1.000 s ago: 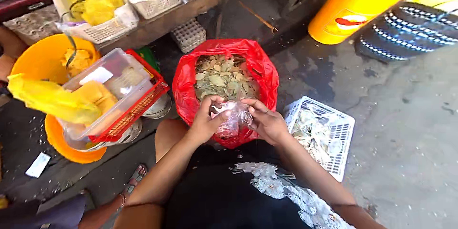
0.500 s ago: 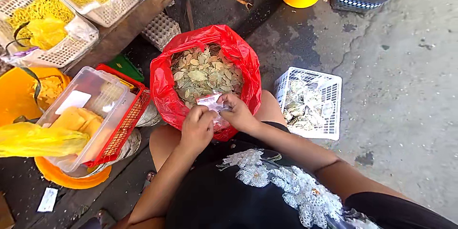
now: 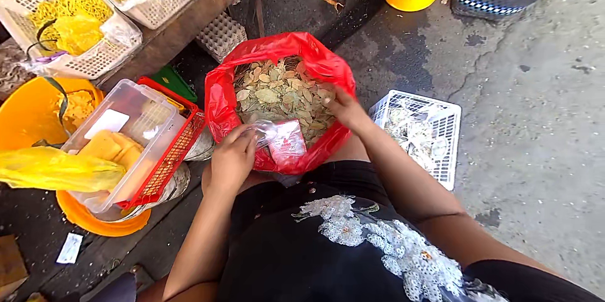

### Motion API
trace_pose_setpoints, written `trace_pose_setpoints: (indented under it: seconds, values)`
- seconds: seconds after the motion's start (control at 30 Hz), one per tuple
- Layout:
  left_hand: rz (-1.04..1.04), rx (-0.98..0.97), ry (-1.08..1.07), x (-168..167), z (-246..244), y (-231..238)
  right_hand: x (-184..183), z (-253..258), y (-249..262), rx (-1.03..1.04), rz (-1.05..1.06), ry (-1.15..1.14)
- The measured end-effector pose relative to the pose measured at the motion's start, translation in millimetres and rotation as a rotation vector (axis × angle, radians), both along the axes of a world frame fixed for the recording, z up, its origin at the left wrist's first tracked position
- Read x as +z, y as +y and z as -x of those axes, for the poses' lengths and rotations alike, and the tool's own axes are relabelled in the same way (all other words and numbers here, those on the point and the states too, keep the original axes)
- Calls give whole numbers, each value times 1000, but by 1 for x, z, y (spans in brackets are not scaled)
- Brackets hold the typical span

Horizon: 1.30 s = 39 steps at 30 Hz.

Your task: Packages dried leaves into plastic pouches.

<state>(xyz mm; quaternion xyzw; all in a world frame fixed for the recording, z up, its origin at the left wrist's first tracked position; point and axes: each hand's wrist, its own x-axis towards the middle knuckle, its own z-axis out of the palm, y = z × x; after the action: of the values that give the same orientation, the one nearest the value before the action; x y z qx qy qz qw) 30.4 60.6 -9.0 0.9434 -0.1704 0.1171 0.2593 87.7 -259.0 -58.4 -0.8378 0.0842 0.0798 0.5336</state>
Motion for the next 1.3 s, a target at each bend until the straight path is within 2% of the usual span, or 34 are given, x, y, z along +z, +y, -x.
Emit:
trace_pose_setpoints:
  seconds: [0.07, 0.1, 0.17, 0.3, 0.33, 0.47, 0.53, 0.63, 0.73, 0.83, 0.9, 0.97, 1.03, 1.1, 1.2, 1.3]
  values:
    - [50, 55, 14, 3, 2, 15, 9, -6, -31, -202, 90, -11]
    - [89, 87, 23, 3, 4, 20, 15, -5, -40, -223, 99, 6]
    - [157, 123, 31, 4, 7, 25, 29, 6, -41, -149, 129, 0]
    - [187, 116, -14, 10, 7, 10, 39, 34, 6, 92, 359, -259]
    - [181, 113, -18, 12, 7, 4, 37, 38, 20, 166, 364, -231]
    - [176, 97, -16, 17, 8, -5, 11, 32, 60, 445, 369, 250]
    - [181, 97, -19, 18, 9, -3, -1, 36, 74, 477, 327, 321]
    - [205, 114, -7, 18, 13, 5, -9, 45, 80, 506, 199, 298]
    - [215, 152, -10, 21, 15, 12, 9, 31, 62, 408, 158, 199]
    - [243, 186, 7, 24, 19, 15, 17, 12, 29, 167, 110, -1]
    - [272, 196, 52, 24, 21, 14, 27, 2, 13, -2, -22, 50]
    - [315, 204, 113, 22, 21, 10, 32, 3, 6, -37, -123, 181]
    - [346, 223, 185, 19, 20, 2, 24, 13, 10, 117, -34, 219]
    - [335, 215, 295, 22, 19, -10, 16, 20, 24, 338, 195, 139]
    - [286, 90, 357, 13, 15, -31, 3, 19, 45, 510, 570, -57]
    - [127, 43, 553, -1, 8, -42, 2, 23, 60, 660, 736, 8]
